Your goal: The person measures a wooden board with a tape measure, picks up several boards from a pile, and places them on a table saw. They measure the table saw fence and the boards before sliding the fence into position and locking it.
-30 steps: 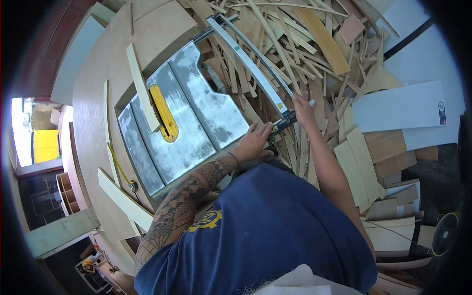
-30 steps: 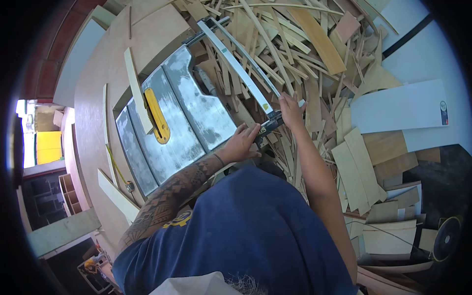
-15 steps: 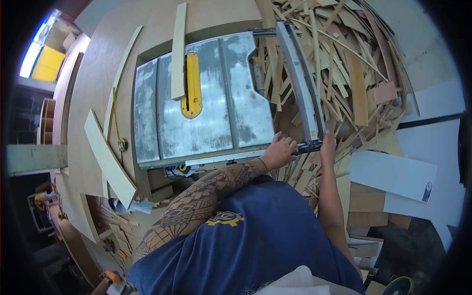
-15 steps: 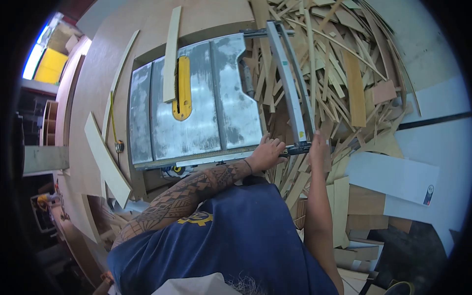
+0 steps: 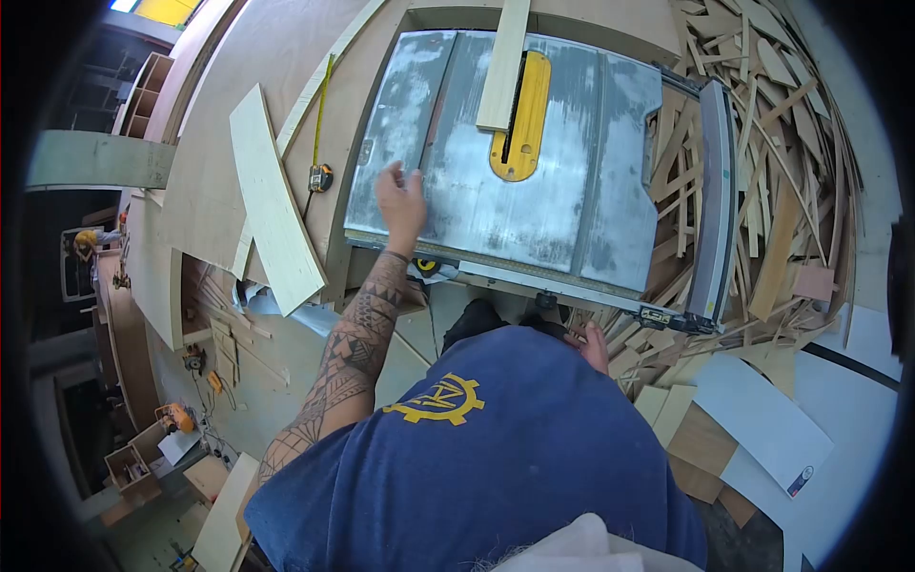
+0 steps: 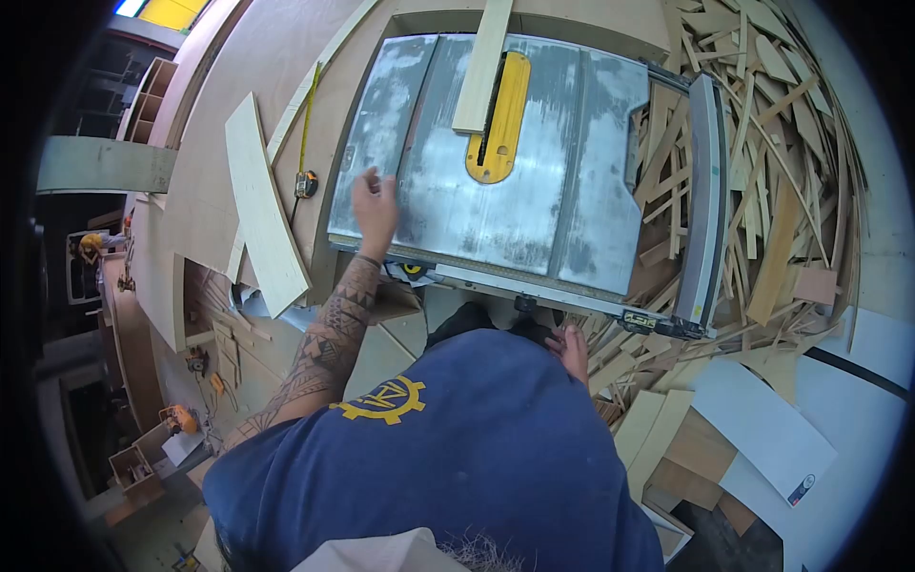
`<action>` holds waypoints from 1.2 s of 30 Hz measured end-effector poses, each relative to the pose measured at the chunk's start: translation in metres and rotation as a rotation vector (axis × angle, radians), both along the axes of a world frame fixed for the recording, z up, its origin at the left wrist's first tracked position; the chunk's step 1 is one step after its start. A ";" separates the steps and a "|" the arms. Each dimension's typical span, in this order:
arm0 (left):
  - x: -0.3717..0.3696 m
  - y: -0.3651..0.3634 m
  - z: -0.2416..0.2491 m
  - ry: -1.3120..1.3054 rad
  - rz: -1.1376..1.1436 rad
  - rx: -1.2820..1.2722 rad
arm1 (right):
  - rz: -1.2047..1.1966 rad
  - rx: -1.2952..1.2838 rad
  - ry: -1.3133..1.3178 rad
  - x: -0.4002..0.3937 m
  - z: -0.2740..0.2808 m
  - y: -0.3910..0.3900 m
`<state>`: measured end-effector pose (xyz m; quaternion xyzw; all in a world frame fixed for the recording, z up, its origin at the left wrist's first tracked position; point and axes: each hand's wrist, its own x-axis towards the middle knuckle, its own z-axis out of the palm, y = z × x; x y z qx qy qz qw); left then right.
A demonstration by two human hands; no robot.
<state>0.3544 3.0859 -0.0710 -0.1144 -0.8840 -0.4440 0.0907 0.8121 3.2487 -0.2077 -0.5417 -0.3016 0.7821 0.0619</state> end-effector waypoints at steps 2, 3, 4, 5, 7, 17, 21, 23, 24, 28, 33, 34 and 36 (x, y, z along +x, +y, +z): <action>-0.058 -0.053 -0.017 0.248 0.151 -0.341 | -0.023 -0.086 0.112 -0.032 0.001 -0.007; -0.084 -0.078 -0.028 0.216 0.215 -0.407 | -0.054 -0.166 0.230 -0.043 0.002 -0.011; -0.103 -0.094 -0.029 0.120 0.284 -0.524 | -0.095 -0.150 0.219 -0.051 0.003 -0.017; -0.115 -0.111 -0.030 0.118 0.304 -0.601 | -0.099 -0.147 0.244 -0.065 0.004 -0.023; -0.136 -0.127 -0.033 -0.044 0.360 -0.702 | -0.134 -0.131 0.270 -0.086 0.003 -0.041; -0.185 -0.147 -0.024 -0.199 0.224 -0.541 | -0.731 -0.047 0.261 -0.131 -0.037 -0.072; -0.169 -0.143 0.006 -0.425 -0.044 0.269 | -0.829 -0.549 0.505 -0.135 -0.025 -0.078; -0.137 -0.129 0.030 -0.507 -0.139 0.433 | -0.754 0.006 0.026 -0.164 0.004 -0.093; -0.127 -0.124 0.031 -0.527 -0.209 0.456 | -0.637 0.434 -0.157 -0.176 0.003 -0.099; -0.089 -0.111 0.029 -0.959 -0.480 0.667 | -0.639 0.229 -0.106 -0.166 -0.010 -0.096; -0.039 -0.080 0.032 -1.204 -0.815 0.508 | -0.754 -0.460 0.224 -0.151 -0.027 -0.072; -0.025 -0.072 0.039 -1.221 -0.780 0.459 | -0.750 0.110 -0.071 -0.166 -0.068 -0.083; -0.007 -0.065 0.044 -1.177 -0.808 0.312 | -0.633 0.849 -0.520 -0.179 -0.100 -0.094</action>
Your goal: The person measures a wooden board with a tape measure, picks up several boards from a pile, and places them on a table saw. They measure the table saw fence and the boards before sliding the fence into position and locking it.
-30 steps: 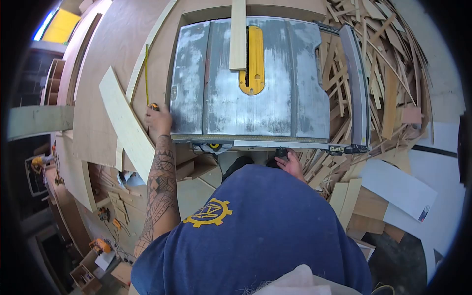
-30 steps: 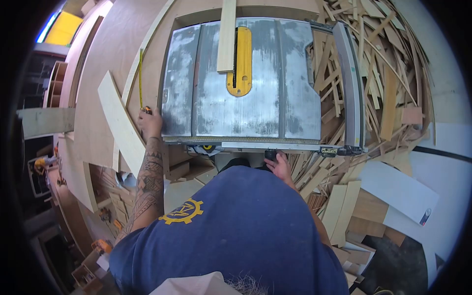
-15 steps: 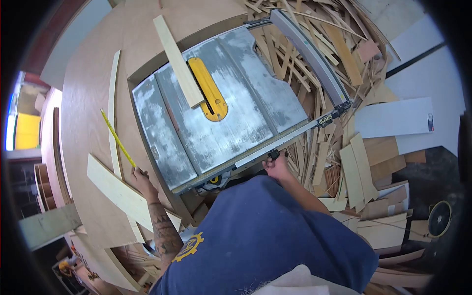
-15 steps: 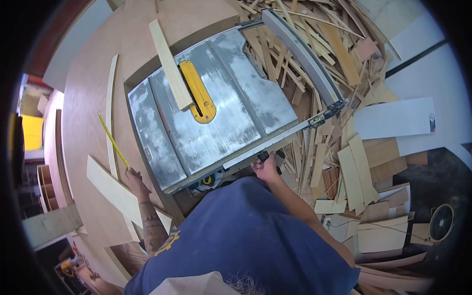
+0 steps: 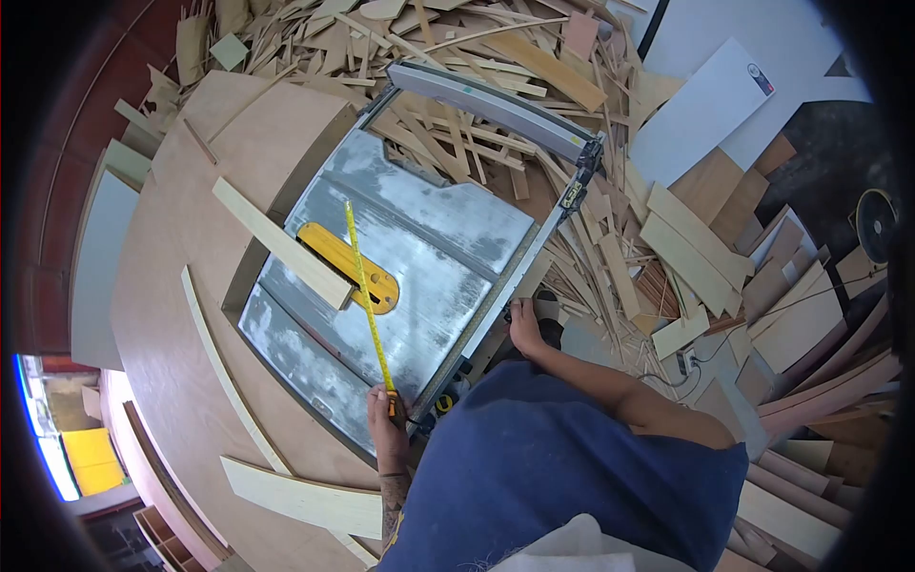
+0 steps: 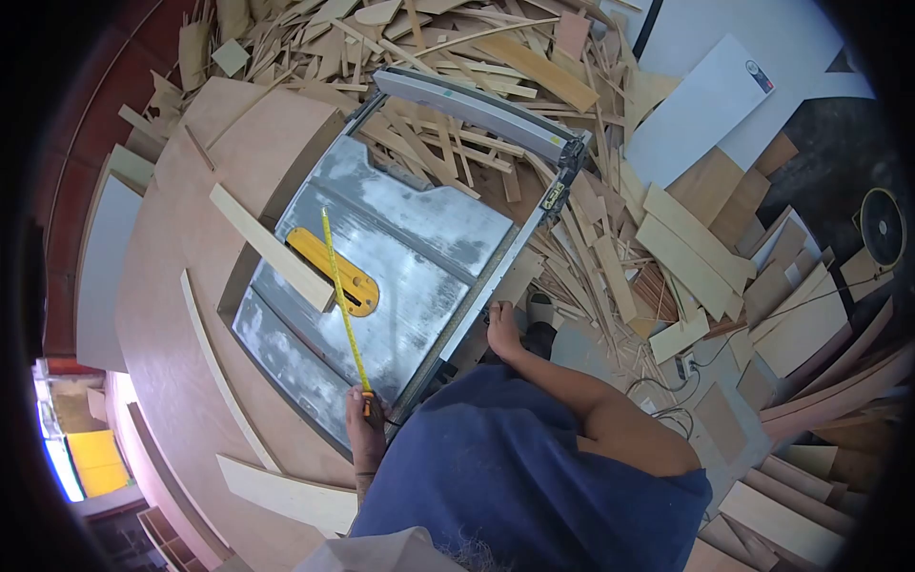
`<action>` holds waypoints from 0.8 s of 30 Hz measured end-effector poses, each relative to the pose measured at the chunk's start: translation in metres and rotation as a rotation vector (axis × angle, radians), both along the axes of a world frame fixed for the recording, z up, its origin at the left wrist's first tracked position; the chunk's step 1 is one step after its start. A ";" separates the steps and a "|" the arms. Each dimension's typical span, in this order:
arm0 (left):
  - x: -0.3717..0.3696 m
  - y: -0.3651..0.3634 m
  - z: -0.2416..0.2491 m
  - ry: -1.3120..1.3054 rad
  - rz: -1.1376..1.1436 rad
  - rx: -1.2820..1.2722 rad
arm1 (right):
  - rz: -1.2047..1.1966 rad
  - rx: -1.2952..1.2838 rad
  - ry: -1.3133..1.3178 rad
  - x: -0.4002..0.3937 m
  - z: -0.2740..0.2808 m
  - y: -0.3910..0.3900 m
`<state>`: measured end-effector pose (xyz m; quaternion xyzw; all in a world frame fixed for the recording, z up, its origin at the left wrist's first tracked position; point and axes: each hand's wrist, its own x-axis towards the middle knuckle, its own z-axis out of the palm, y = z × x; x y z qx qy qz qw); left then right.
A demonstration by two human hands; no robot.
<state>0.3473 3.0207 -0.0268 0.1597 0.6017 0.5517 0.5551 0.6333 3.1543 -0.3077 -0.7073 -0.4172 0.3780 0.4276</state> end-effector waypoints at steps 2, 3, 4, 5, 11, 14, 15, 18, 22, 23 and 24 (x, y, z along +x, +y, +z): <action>0.014 0.006 -0.001 0.122 -0.105 -0.029 | -0.074 -0.269 0.316 0.007 0.063 0.005; 0.024 0.012 0.008 0.084 -0.074 -0.072 | -0.119 -0.537 0.637 0.008 0.089 0.016; 0.022 0.012 -0.004 0.098 -0.107 -0.070 | -0.130 -0.845 0.892 0.025 0.093 0.032; 0.019 0.012 -0.017 0.111 -0.139 -0.071 | -0.016 -1.110 1.207 0.048 0.068 0.048; 0.018 0.023 -0.023 0.456 -0.260 -0.069 | 0.061 -0.151 0.103 0.012 0.042 0.006; 0.014 0.025 -0.033 0.586 -0.274 -0.111 | -0.045 -0.692 0.746 0.017 0.100 0.034; 0.013 0.027 -0.031 0.633 -0.301 -0.129 | 0.091 -1.013 1.126 0.049 0.065 0.053; 0.020 0.034 0.004 0.756 -0.335 -0.135 | 0.162 -1.032 0.974 0.055 0.120 0.042; 0.012 0.026 0.000 0.854 -0.295 -0.112 | 0.641 -0.999 0.301 0.077 0.167 0.039; 0.013 0.022 -0.001 0.847 -0.299 -0.109 | 0.840 -0.901 0.252 0.072 0.183 0.042; 0.012 0.017 0.000 0.827 -0.310 -0.133 | 1.028 -0.792 0.203 0.062 0.202 0.045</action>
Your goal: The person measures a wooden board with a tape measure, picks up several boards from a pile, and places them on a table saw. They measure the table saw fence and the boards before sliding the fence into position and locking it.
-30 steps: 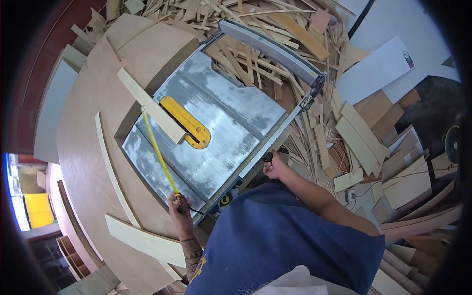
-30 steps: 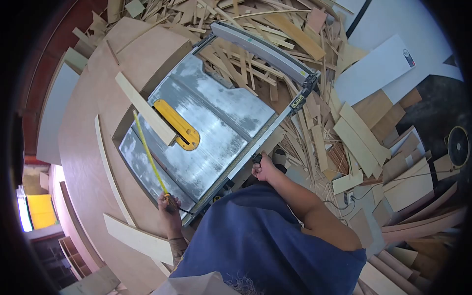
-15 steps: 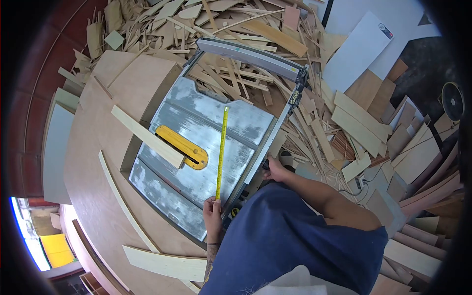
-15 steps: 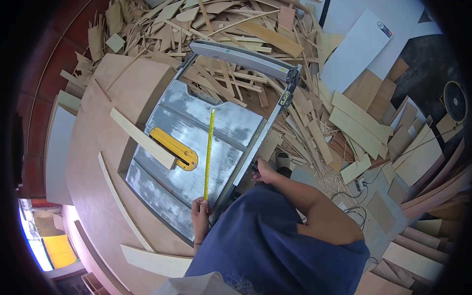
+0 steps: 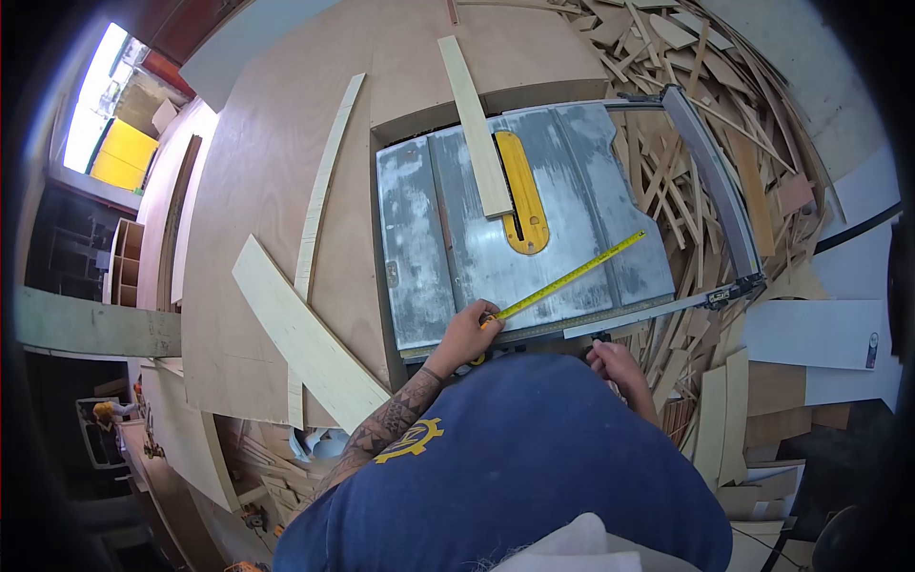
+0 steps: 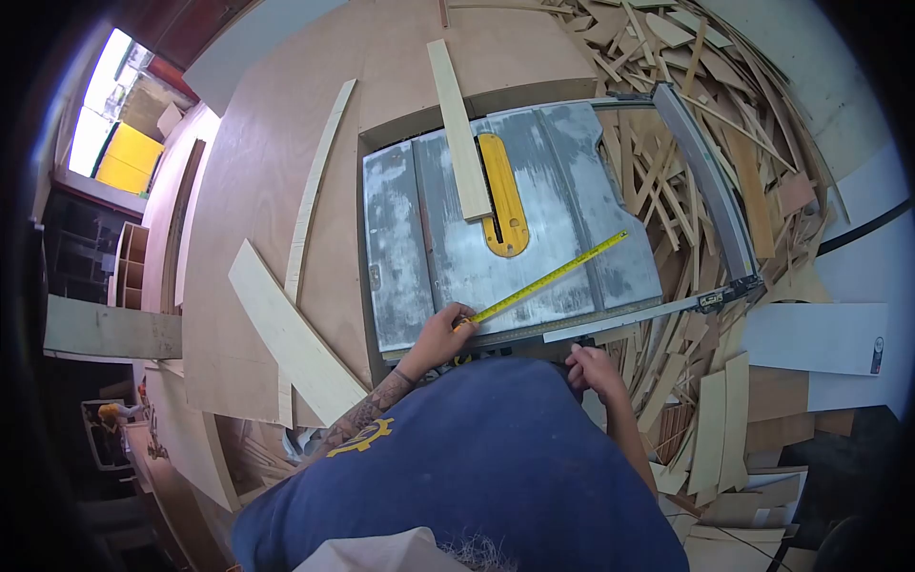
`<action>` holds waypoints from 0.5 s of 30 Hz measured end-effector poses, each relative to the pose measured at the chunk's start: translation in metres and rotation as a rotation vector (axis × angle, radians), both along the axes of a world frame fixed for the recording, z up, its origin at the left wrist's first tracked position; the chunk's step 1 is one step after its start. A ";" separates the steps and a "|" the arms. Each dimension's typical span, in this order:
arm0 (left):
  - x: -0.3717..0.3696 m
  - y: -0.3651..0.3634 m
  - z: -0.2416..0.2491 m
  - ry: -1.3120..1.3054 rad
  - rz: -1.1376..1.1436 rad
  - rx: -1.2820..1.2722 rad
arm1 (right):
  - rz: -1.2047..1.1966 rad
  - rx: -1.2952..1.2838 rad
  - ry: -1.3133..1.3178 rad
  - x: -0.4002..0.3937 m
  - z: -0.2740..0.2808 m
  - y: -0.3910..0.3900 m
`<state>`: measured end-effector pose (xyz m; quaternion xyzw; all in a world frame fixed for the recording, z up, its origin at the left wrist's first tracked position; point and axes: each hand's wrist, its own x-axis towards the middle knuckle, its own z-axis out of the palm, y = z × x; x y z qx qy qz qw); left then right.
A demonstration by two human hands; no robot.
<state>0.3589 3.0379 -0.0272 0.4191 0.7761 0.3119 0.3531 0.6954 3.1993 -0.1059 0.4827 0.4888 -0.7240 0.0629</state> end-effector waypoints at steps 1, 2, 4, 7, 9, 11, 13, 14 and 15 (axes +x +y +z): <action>0.000 -0.002 0.000 -0.015 -0.002 -0.025 | -0.091 0.018 0.077 -0.017 0.015 0.003; 0.002 -0.001 0.000 -0.020 -0.017 -0.018 | -0.181 0.038 0.155 -0.037 0.027 0.007; 0.005 -0.002 0.005 0.004 -0.099 -0.045 | -0.305 -0.012 0.267 -0.076 0.036 0.018; 0.004 0.003 0.017 0.027 -0.147 -0.066 | -0.509 0.045 0.357 -0.110 0.006 0.029; -0.004 0.001 0.014 0.054 -0.139 -0.028 | -0.558 0.056 0.340 -0.116 0.003 0.037; -0.034 -0.012 0.014 0.144 -0.173 -0.055 | -0.648 0.123 0.293 -0.107 0.012 0.058; -0.076 -0.036 0.011 0.128 -0.123 -0.115 | -0.858 0.221 0.237 -0.085 0.016 0.099; -0.107 -0.057 -0.005 0.191 -0.131 -0.026 | -0.903 0.351 0.203 -0.070 0.010 0.122; -0.129 -0.075 -0.005 0.222 -0.114 -0.068 | -1.022 0.348 0.192 -0.059 0.014 0.141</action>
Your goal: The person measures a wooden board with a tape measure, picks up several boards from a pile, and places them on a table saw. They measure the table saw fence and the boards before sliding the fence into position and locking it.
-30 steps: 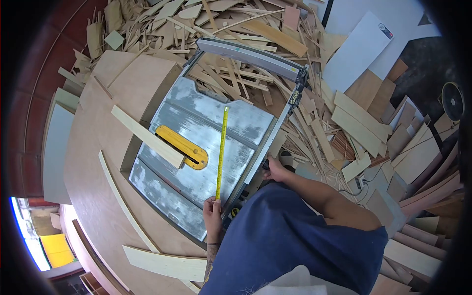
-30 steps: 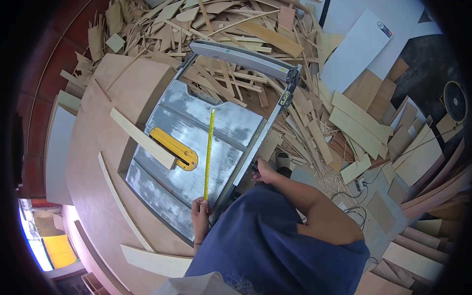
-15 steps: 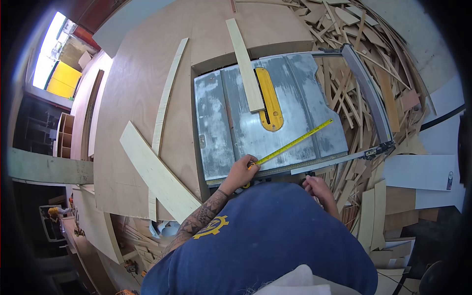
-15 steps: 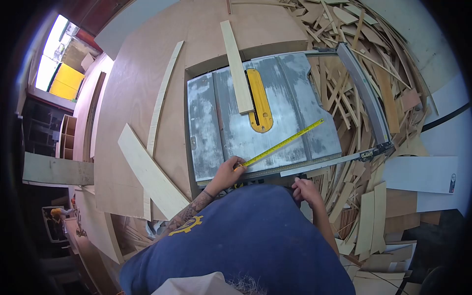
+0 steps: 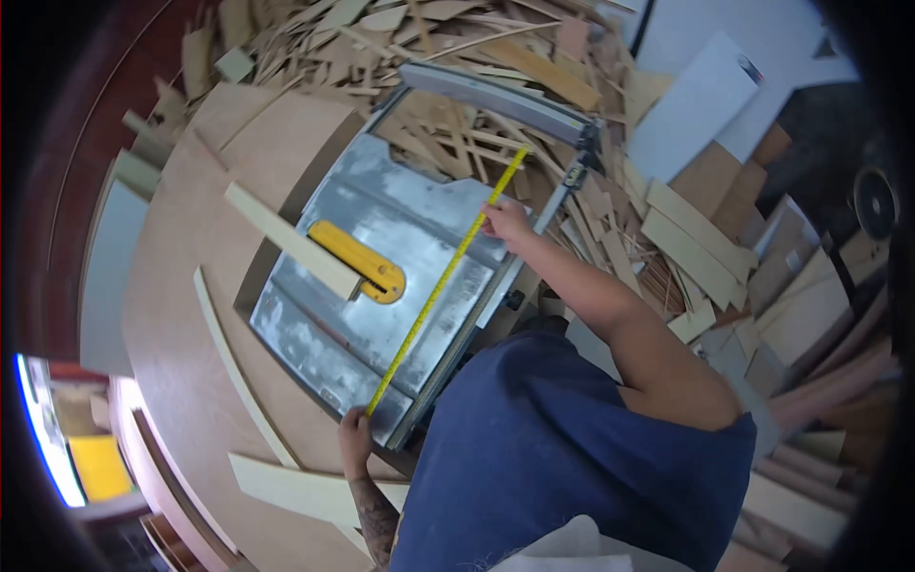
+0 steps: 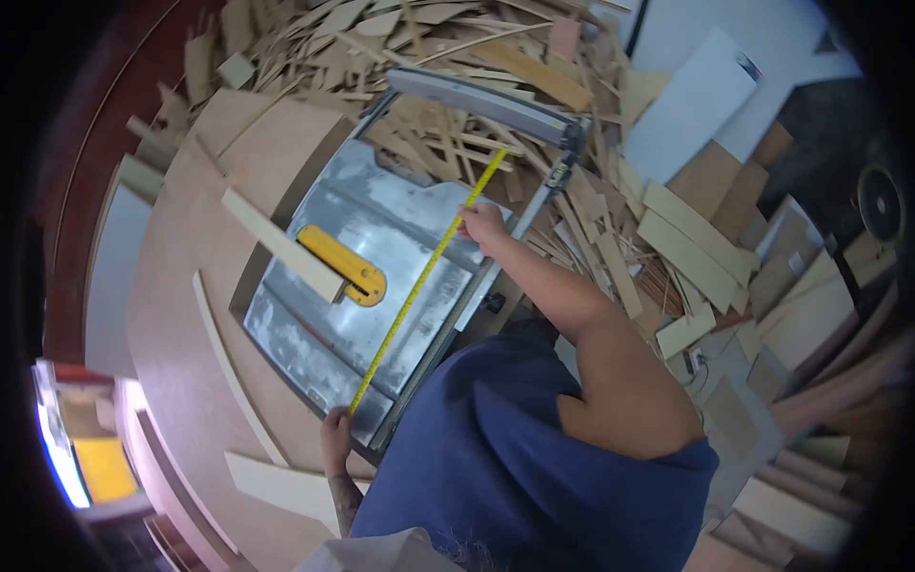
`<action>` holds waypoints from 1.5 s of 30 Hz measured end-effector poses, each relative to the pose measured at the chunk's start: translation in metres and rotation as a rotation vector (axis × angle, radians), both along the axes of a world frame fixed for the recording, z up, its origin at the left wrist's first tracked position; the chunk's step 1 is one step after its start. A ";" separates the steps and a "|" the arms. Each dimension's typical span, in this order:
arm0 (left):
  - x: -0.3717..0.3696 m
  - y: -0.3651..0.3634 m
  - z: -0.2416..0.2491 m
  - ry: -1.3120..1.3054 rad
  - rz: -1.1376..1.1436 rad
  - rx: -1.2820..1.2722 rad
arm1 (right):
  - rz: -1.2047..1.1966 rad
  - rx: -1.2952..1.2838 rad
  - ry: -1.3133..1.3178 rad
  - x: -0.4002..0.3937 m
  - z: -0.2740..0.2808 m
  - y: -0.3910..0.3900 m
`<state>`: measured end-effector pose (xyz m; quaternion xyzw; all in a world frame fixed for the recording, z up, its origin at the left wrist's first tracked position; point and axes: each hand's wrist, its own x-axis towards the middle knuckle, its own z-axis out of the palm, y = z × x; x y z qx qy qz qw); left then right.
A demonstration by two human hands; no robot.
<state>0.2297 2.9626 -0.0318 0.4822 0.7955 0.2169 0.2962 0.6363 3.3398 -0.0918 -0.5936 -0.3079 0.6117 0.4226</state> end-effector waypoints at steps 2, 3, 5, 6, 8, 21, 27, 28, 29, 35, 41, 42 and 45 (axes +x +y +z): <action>-0.050 -0.035 -0.016 -0.038 -0.033 0.025 | -0.050 0.066 -0.086 0.019 -0.019 0.033; -0.062 -0.047 -0.019 -0.037 -0.097 0.083 | -0.048 0.110 -0.098 0.020 -0.023 0.036; -0.051 -0.048 -0.008 -0.110 0.047 0.014 | -0.025 0.010 0.054 0.005 -0.031 0.030; -0.054 -0.039 -0.017 -0.111 0.015 0.006 | 0.010 0.021 0.092 -0.001 -0.023 0.016; -0.062 -0.028 -0.037 -0.074 0.073 0.088 | 0.105 0.086 0.081 -0.021 -0.008 -0.032; -0.080 0.069 -0.036 0.113 -0.001 0.095 | -0.014 0.014 -0.613 0.030 -0.101 -0.212; -0.106 0.076 -0.040 0.197 0.004 0.086 | 0.267 -0.077 -0.414 0.011 -0.091 -0.194; -0.106 0.076 -0.038 0.198 0.004 0.077 | 0.191 -0.062 -0.514 0.004 -0.093 -0.192; -0.105 0.078 -0.037 0.225 -0.014 0.103 | 0.118 -0.041 -0.614 -0.003 -0.096 -0.189; -0.117 0.082 -0.042 0.207 -0.028 0.146 | 0.075 -0.147 -0.627 -0.004 -0.091 -0.168; -0.106 0.091 -0.044 0.224 -0.061 0.168 | 0.358 -0.389 0.099 0.030 -0.107 -0.152; -0.106 0.095 -0.047 0.224 -0.069 0.170 | 0.350 -0.387 0.101 0.032 -0.113 -0.149; -0.112 0.101 -0.055 0.173 -0.023 0.130 | 0.518 -0.414 0.076 0.035 -0.120 -0.147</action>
